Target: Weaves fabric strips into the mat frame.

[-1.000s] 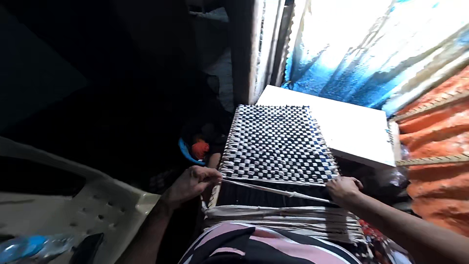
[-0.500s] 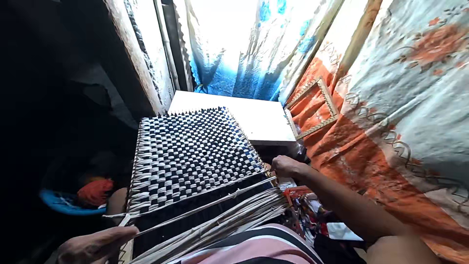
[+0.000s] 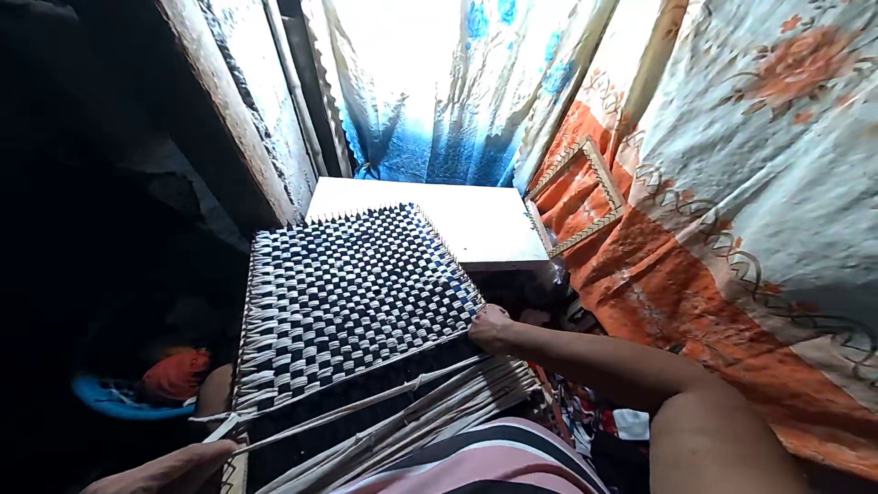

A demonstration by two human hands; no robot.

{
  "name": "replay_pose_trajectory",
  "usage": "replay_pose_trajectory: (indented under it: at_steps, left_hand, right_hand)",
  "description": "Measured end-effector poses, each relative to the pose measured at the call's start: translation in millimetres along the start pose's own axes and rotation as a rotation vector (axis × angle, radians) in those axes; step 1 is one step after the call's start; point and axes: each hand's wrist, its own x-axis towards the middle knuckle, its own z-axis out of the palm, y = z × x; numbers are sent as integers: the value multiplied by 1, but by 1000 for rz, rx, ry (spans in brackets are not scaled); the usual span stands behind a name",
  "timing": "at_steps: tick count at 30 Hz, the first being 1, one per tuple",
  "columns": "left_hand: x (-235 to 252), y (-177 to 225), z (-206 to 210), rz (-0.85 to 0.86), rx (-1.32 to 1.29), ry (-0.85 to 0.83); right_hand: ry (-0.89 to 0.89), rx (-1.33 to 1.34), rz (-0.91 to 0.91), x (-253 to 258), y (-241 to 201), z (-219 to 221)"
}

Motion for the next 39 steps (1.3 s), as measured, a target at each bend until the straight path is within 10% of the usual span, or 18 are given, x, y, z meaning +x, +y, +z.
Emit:
replay_pose_trajectory:
  at_steps: [9, 15, 30, 39]
  left_hand:
    - [-19, -27, -17, -11, -88, 156]
    - [-4, -35, -33, -19, -103, 390]
    - [77, -24, -110, 1, -160, 37]
    - [-7, -63, -43, -198, -352, 92]
  right_hand:
    - [263, 423, 19, -27, -31, 6]
    - [848, 506, 159, -12, -10, 56]
    - [771, 340, 81, -3, -21, 93]
    - [892, 364, 24, 5, -15, 106]
